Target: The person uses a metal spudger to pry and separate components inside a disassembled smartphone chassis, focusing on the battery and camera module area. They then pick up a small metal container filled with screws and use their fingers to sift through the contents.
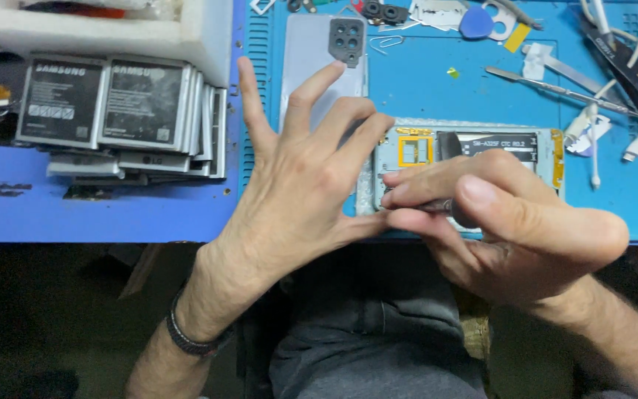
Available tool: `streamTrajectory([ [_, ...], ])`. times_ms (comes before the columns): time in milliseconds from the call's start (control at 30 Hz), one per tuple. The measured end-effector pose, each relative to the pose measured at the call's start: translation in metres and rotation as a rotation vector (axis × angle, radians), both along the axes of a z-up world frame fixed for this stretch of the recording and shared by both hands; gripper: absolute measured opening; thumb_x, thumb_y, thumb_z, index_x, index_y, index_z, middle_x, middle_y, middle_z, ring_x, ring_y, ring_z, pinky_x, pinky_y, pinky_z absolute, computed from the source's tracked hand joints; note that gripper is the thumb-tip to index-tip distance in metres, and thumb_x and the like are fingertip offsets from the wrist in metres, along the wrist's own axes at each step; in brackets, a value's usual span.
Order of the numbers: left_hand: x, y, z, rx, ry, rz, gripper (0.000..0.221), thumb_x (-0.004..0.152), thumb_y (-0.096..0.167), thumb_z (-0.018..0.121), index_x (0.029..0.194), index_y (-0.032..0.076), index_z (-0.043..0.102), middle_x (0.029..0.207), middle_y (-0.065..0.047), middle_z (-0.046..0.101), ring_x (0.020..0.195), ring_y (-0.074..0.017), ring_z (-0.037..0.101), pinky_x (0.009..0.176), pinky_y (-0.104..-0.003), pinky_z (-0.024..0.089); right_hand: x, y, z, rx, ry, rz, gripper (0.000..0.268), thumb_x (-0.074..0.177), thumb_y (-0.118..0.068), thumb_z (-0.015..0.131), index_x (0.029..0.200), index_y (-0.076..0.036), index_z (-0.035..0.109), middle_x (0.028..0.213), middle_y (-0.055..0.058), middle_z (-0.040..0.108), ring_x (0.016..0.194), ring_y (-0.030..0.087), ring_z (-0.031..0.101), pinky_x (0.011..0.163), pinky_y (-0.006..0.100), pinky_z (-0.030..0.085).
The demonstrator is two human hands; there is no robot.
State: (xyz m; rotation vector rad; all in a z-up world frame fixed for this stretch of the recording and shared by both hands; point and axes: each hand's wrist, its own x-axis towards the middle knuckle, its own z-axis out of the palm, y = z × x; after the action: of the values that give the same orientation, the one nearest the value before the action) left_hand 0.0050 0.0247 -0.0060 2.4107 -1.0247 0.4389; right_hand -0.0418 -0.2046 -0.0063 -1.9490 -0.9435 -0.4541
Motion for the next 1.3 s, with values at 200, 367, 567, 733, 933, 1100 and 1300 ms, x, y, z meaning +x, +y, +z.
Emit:
streamTrajectory([
  [200,0.000,-0.002,0.004,0.046,0.032,0.006,0.077,0.095,0.074,0.065,0.133,0.007,0.061,0.132,-0.011,0.061,0.148,-0.0446,0.041,0.113,-0.090,0.001,0.006,-0.003,-0.002,-0.024,-0.064,0.010,0.054,0.121,-0.016,0.069,0.164,-0.020,0.037,0.146,0.026,0.070,0.133,0.035,0.079,0.117,0.042,0.065],
  [367,0.001,-0.005,0.006,0.050,0.023,0.011,0.096,0.096,0.080,0.017,0.133,0.005,0.064,0.132,-0.013,0.061,0.146,-0.0441,0.041,0.113,-0.089,0.000,0.007,0.011,0.011,0.053,-0.111,-0.047,0.047,0.088,0.003,0.096,0.115,0.006,0.057,0.093,0.018,0.067,0.082,0.029,0.074,0.082,0.043,0.074],
  [567,0.001,-0.004,0.002,0.050,0.051,0.015,0.073,0.091,0.062,0.076,0.138,0.007,0.064,0.134,-0.007,0.060,0.148,-0.0445,0.042,0.113,-0.089,-0.003,0.002,-0.004,-0.004,0.043,0.004,0.083,0.058,0.121,0.000,0.067,0.165,-0.018,0.035,0.125,0.020,0.078,0.119,0.034,0.089,0.113,0.043,0.079],
  [733,0.001,-0.004,0.004,0.052,0.043,0.020,0.080,0.093,0.074,0.058,0.136,0.007,0.064,0.133,-0.009,0.061,0.148,-0.0436,0.041,0.114,-0.089,-0.001,0.007,-0.006,0.000,-0.024,-0.059,0.049,0.059,0.110,-0.006,0.084,0.152,-0.011,0.042,0.123,0.023,0.074,0.105,0.031,0.078,0.097,0.039,0.070],
  [933,0.000,-0.002,0.002,0.035,0.032,0.022,0.080,0.092,0.074,0.060,0.135,0.007,0.063,0.131,-0.008,0.060,0.146,-0.0446,0.043,0.115,-0.089,-0.001,-0.007,-0.001,0.001,-0.069,-0.003,-0.027,0.060,0.114,0.000,0.081,0.155,-0.021,0.043,0.121,0.016,0.079,0.102,0.018,0.085,0.091,0.029,0.073],
  [1100,0.000,-0.001,0.001,0.013,0.018,0.015,0.087,0.097,0.079,0.041,0.135,0.005,0.064,0.130,-0.010,0.061,0.145,-0.0456,0.044,0.115,-0.088,-0.001,-0.012,0.010,-0.002,-0.022,-0.055,-0.134,0.056,0.108,0.002,0.087,0.146,-0.013,0.049,0.111,0.023,0.076,0.097,0.024,0.084,0.088,0.034,0.072],
  [1300,-0.001,-0.001,-0.001,0.009,-0.010,0.036,0.079,0.097,0.078,0.052,0.130,0.008,0.064,0.129,-0.008,0.062,0.145,-0.0437,0.045,0.115,-0.089,0.000,-0.012,0.012,-0.007,-0.014,-0.111,-0.156,0.069,0.109,0.002,0.092,0.155,-0.014,0.043,0.112,0.026,0.075,0.098,0.026,0.085,0.090,0.035,0.071],
])
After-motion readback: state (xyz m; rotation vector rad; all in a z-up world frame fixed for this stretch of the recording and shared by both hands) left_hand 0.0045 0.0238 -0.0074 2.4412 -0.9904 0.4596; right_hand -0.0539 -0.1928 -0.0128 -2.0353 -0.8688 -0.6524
